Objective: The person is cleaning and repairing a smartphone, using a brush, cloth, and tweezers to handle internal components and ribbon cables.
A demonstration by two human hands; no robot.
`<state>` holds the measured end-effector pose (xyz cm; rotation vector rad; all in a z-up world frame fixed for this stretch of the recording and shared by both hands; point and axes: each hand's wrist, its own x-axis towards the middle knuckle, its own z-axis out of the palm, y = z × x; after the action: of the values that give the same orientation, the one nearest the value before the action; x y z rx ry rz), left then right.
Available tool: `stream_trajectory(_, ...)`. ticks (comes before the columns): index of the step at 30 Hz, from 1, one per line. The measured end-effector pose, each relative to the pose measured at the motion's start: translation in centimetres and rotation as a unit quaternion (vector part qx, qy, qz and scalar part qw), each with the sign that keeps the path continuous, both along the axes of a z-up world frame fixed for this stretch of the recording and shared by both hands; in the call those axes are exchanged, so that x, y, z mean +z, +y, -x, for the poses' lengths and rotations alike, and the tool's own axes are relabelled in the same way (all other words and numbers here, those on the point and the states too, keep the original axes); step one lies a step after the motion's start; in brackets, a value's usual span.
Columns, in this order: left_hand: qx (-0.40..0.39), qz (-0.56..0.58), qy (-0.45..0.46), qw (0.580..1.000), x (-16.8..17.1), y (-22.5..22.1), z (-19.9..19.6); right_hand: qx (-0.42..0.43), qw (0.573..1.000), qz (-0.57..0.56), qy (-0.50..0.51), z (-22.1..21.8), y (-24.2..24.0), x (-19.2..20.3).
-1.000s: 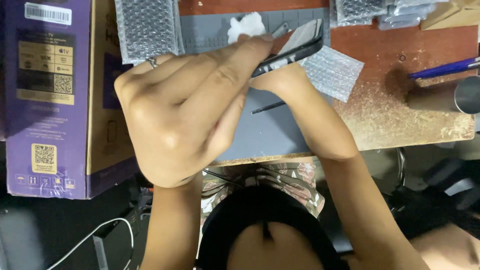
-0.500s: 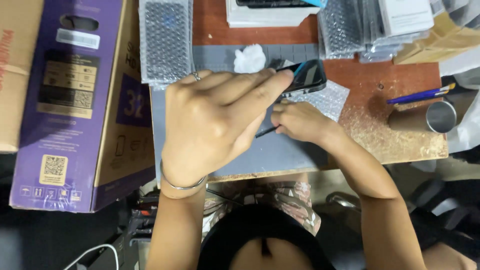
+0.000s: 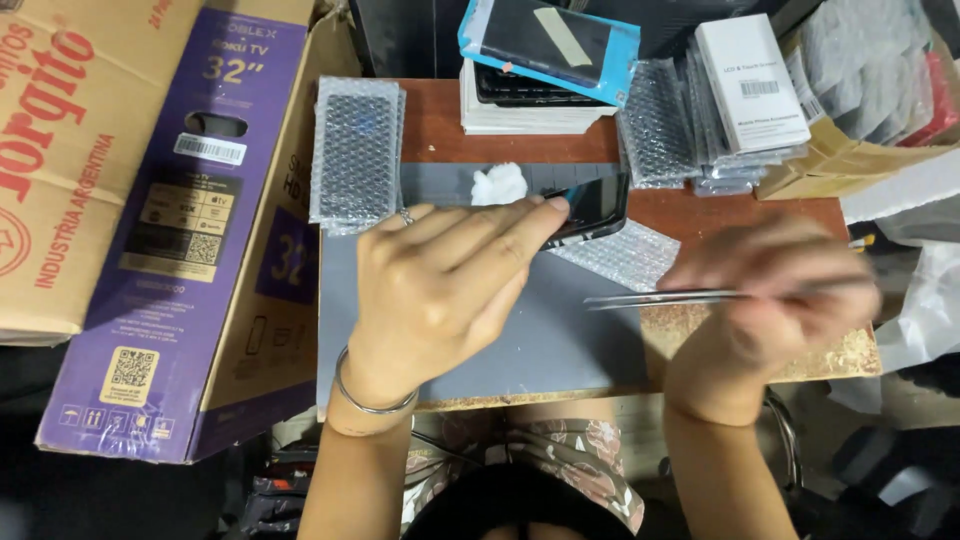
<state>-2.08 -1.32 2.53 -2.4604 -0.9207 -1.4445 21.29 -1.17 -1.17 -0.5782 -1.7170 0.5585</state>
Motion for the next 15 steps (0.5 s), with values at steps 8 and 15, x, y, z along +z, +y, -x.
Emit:
stream_trajectory(8,0.020,-0.042,-0.039,0.998,0.5,-0.3,-2.0,-0.167,0.894,-0.319,0.266,6.6,0.8,0.0)
stream_trajectory(15,0.054,-0.071,-0.057,0.994,0.0,0.1,-3.2,-0.242,0.774,-0.525,0.257,6.7,3.4,1.2)
